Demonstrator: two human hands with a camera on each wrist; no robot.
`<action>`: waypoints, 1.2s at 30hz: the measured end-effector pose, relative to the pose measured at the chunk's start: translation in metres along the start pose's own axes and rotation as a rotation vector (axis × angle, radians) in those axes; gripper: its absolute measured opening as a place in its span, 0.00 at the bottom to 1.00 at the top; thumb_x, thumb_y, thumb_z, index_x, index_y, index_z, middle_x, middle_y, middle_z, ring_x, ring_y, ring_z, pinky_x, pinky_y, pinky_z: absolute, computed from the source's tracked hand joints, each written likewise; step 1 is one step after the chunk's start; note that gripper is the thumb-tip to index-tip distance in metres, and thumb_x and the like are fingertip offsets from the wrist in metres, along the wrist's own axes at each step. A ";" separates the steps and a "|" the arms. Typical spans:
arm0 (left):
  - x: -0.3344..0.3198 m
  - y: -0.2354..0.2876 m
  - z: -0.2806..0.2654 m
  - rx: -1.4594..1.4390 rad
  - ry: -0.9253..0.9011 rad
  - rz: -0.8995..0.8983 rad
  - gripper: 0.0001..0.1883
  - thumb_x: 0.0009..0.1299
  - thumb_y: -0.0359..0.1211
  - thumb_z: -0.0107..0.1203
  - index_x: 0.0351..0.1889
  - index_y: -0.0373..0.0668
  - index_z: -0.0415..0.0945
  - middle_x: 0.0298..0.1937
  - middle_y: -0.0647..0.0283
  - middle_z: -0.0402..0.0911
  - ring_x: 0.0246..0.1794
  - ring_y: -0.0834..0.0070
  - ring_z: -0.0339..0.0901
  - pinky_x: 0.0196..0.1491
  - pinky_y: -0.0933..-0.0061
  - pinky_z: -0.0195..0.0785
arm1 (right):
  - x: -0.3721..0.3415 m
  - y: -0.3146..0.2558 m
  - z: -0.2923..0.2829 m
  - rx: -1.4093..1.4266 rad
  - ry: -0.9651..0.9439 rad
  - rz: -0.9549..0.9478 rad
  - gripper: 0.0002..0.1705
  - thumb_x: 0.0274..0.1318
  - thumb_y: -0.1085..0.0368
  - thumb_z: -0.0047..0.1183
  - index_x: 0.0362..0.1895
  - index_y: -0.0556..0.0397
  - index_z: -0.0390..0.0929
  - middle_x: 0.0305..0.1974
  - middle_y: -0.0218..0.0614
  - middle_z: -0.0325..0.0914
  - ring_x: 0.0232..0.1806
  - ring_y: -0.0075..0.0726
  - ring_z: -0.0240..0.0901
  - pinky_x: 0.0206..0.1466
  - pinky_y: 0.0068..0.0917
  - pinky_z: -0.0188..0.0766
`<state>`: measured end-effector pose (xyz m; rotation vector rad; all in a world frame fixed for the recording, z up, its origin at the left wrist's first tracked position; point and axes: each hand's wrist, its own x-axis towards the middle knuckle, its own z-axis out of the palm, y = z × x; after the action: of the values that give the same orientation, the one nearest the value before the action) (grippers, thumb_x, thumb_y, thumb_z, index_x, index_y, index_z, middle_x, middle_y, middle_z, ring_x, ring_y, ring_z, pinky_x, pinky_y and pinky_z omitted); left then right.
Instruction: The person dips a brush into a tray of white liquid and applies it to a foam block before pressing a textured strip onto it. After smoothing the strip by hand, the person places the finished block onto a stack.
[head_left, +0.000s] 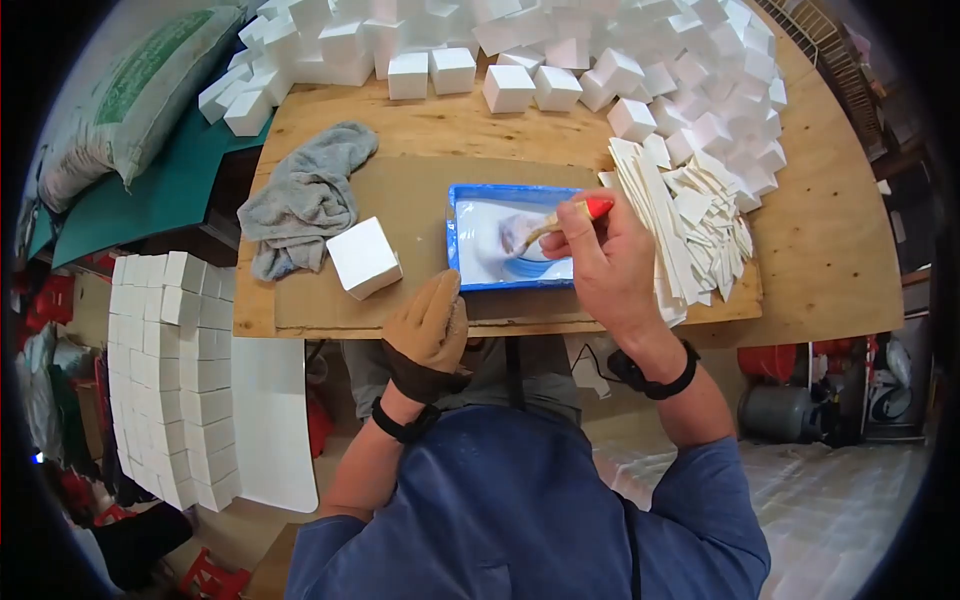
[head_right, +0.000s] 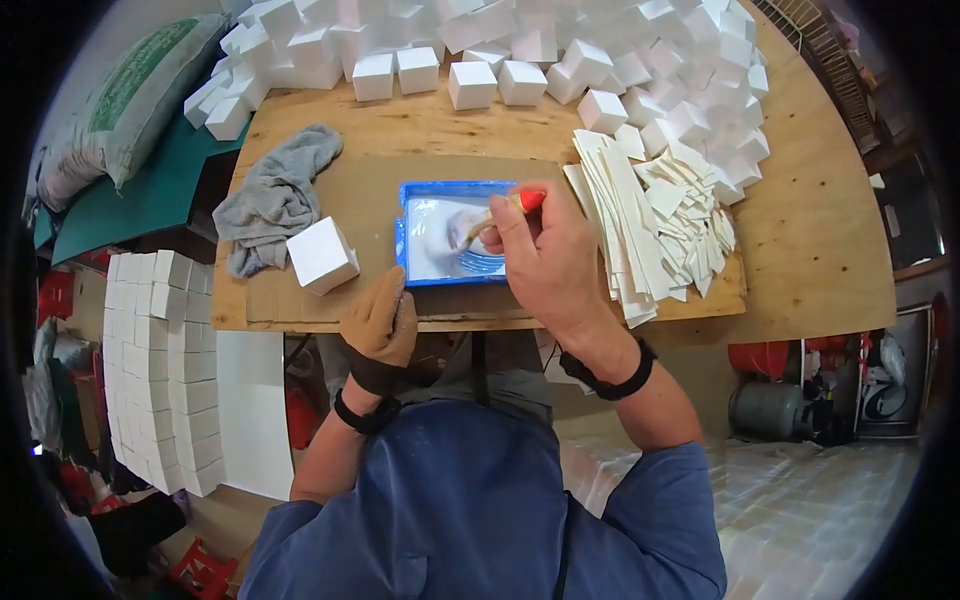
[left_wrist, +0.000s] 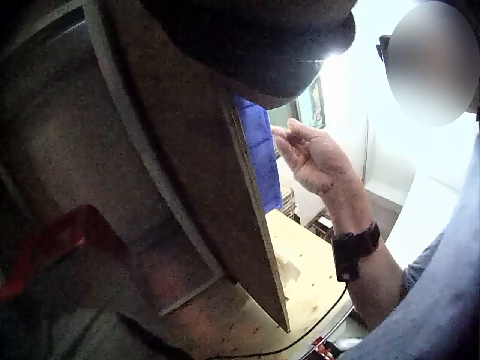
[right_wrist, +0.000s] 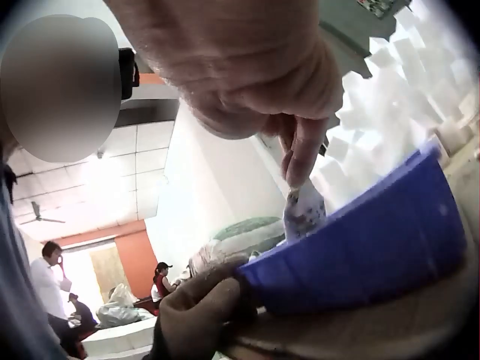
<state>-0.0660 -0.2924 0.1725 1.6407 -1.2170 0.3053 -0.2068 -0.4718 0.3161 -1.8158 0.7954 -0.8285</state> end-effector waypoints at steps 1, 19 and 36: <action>0.000 0.000 -0.001 0.007 -0.011 0.004 0.22 0.70 0.24 0.70 0.63 0.38 0.87 0.57 0.48 0.91 0.50 0.48 0.91 0.50 0.56 0.85 | 0.004 -0.005 0.000 -0.059 -0.021 -0.095 0.11 0.82 0.62 0.62 0.52 0.59 0.80 0.35 0.37 0.87 0.34 0.27 0.88 0.39 0.26 0.85; -0.006 0.000 0.004 0.094 -0.014 0.002 0.19 0.71 0.20 0.65 0.61 0.30 0.87 0.54 0.42 0.92 0.50 0.45 0.91 0.56 0.54 0.85 | 0.022 -0.006 -0.059 -0.455 -0.235 -0.330 0.13 0.79 0.60 0.65 0.52 0.58 0.80 0.33 0.38 0.85 0.32 0.30 0.85 0.34 0.31 0.78; -0.009 -0.005 0.005 0.158 -0.004 0.056 0.23 0.66 0.21 0.68 0.61 0.32 0.86 0.55 0.44 0.91 0.48 0.44 0.91 0.53 0.52 0.85 | 0.024 0.017 -0.017 -0.200 -0.334 -0.464 0.11 0.78 0.63 0.66 0.53 0.56 0.80 0.31 0.36 0.82 0.30 0.25 0.81 0.34 0.29 0.75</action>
<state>-0.0678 -0.2919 0.1609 1.7448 -1.2698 0.4436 -0.2098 -0.5046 0.3105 -2.2873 0.2477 -0.7180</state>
